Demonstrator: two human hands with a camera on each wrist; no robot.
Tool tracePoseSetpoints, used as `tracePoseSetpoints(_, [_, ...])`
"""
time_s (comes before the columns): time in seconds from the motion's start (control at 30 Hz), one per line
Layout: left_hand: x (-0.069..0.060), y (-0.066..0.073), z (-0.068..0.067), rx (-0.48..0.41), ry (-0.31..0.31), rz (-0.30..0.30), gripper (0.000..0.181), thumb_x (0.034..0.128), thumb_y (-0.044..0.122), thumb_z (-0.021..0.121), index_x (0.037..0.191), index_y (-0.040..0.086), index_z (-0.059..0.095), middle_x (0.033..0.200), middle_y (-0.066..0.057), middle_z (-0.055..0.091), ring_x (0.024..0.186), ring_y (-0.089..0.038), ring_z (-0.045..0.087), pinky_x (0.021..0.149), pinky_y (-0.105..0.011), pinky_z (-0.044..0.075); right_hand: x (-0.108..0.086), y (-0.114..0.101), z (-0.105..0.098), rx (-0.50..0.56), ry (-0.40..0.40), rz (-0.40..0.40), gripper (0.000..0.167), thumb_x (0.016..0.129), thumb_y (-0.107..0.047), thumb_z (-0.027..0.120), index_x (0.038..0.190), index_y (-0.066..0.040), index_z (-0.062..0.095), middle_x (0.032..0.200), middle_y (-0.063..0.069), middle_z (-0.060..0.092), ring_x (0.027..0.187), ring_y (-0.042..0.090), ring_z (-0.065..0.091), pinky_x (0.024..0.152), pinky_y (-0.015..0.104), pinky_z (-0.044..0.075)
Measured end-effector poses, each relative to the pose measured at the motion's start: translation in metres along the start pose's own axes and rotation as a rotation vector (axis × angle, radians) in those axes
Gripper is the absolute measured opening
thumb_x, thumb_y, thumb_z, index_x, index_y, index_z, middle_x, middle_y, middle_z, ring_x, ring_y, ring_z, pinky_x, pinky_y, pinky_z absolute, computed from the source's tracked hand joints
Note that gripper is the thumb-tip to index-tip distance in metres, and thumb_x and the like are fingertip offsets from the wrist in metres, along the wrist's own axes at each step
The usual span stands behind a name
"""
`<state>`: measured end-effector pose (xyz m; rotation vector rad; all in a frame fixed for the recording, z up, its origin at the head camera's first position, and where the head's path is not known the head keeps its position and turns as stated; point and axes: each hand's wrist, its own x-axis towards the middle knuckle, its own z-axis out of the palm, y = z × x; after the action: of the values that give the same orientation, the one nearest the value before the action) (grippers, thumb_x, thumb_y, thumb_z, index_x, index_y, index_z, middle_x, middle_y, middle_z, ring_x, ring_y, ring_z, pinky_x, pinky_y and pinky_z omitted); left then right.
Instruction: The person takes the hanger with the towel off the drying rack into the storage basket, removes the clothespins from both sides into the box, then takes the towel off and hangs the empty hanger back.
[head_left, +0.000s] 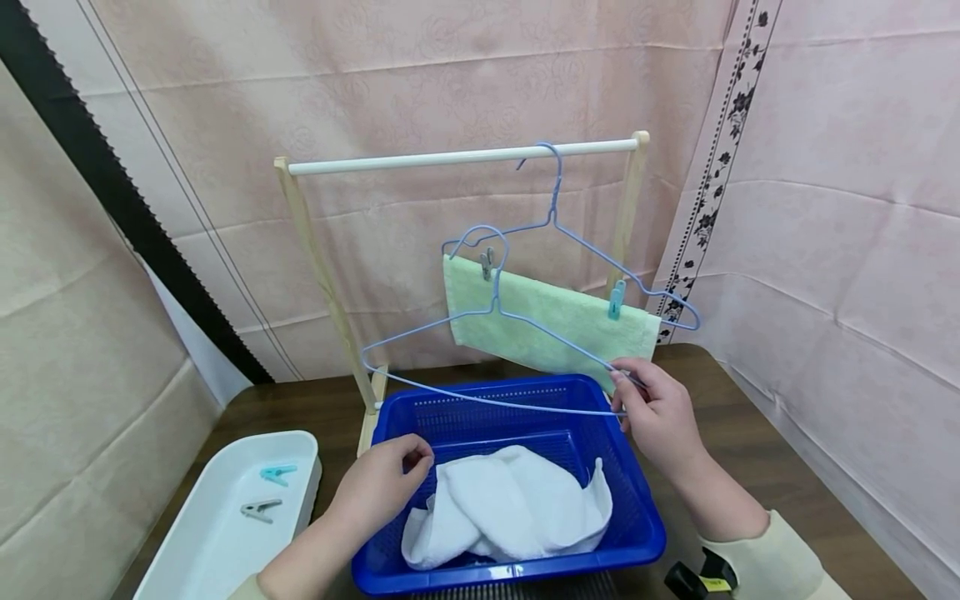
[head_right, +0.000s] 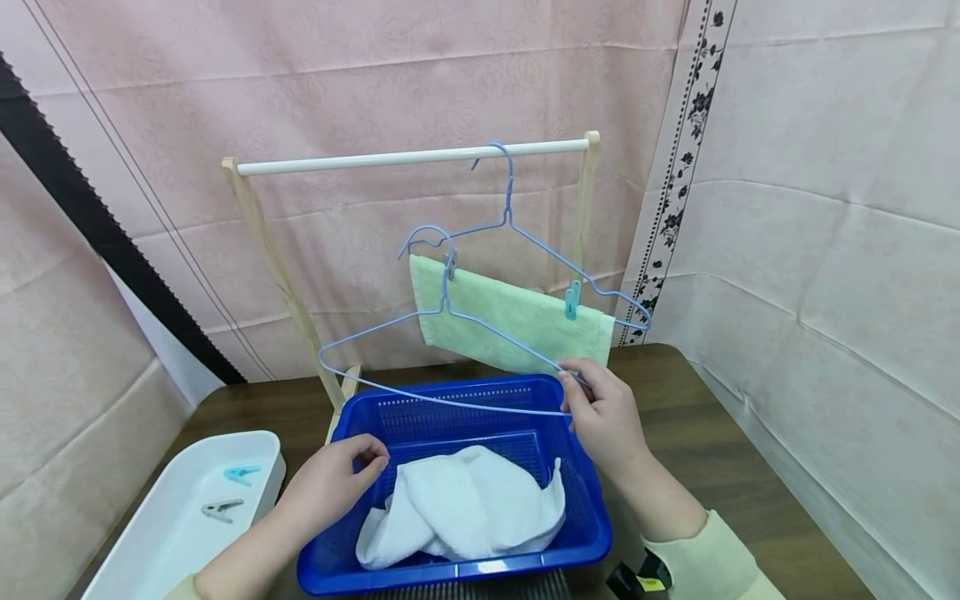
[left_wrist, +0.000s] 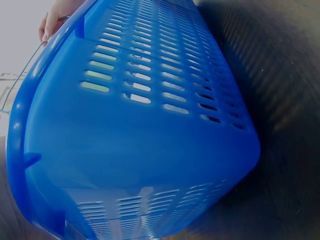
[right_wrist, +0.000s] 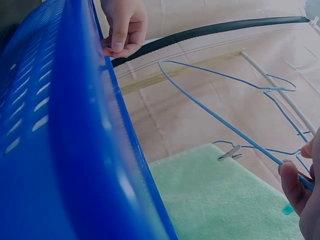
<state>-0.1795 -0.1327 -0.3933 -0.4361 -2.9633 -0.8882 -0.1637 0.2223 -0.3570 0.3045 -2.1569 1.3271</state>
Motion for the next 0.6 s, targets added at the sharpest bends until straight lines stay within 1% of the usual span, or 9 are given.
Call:
tracePoseSetpoints(0.07, [0.0, 0.0, -0.001, -0.006, 0.001, -0.011, 0.004, 0.0953, 0.024, 0.067, 0.094, 0.023, 0.07, 0.083, 0.011, 0.064, 0.071, -0.007, 0.056, 0.067, -0.03, 0.053, 0.0, -0.001, 0.0, 0.003, 0.002, 0.0, 0.013, 0.1, -0.008, 0.057, 0.109, -0.005, 0.067, 0.068, 0.008, 0.06, 0.046, 0.025, 0.055, 0.045, 0.031, 0.051])
tracePoseSetpoints(0.17, [0.0, 0.0, -0.005, -0.013, 0.021, -0.022, 0.005, 0.0949, 0.025, 0.067, 0.095, 0.022, 0.071, 0.085, 0.011, 0.065, 0.073, -0.007, 0.057, 0.068, -0.031, 0.053, 0.0, -0.002, 0.0, 0.004, 0.005, -0.004, 0.014, 0.1, -0.008, 0.058, 0.11, -0.006, 0.067, 0.069, 0.007, 0.061, 0.047, 0.02, 0.055, 0.045, 0.031, 0.051])
tracePoseSetpoints(0.27, [0.002, -0.001, -0.009, -0.012, 0.059, -0.035, 0.005, 0.0945, 0.026, 0.068, 0.095, 0.023, 0.07, 0.085, 0.011, 0.065, 0.074, -0.007, 0.058, 0.07, -0.033, 0.053, 0.0, -0.003, -0.001, 0.005, 0.007, -0.009, 0.015, 0.1, -0.007, 0.058, 0.112, -0.005, 0.067, 0.072, 0.007, 0.061, 0.048, 0.015, 0.055, 0.046, 0.03, 0.051])
tracePoseSetpoints(0.4, [0.007, -0.008, -0.017, -0.037, 0.123, -0.065, 0.009, 0.0956, 0.028, 0.066, 0.102, 0.023, 0.07, 0.089, 0.008, 0.067, 0.08, -0.01, 0.061, 0.075, -0.037, 0.055, 0.002, -0.004, -0.001, 0.003, 0.013, -0.011, 0.017, 0.099, -0.007, 0.059, 0.113, -0.006, 0.069, 0.078, 0.006, 0.062, 0.053, 0.017, 0.059, 0.046, 0.028, 0.052])
tracePoseSetpoints(0.5, [0.011, -0.015, -0.025, -0.103, 0.188, -0.08, 0.02, 0.0971, 0.028, 0.064, 0.114, 0.019, 0.067, 0.1, 0.002, 0.068, 0.091, -0.016, 0.064, 0.078, -0.041, 0.055, 0.003, -0.005, -0.002, -0.004, 0.019, -0.007, 0.018, 0.099, -0.007, 0.06, 0.114, -0.007, 0.07, 0.083, 0.007, 0.062, 0.057, 0.018, 0.061, 0.046, 0.028, 0.052])
tracePoseSetpoints(0.6, [0.017, -0.023, -0.035, -0.186, 0.25, -0.09, 0.031, 0.0993, 0.03, 0.061, 0.126, 0.015, 0.06, 0.113, -0.003, 0.066, 0.102, -0.021, 0.062, 0.083, -0.043, 0.053, 0.006, -0.007, -0.002, 0.0, 0.022, -0.009, 0.018, 0.099, -0.007, 0.06, 0.114, -0.006, 0.071, 0.086, 0.008, 0.061, 0.06, 0.017, 0.063, 0.046, 0.028, 0.053])
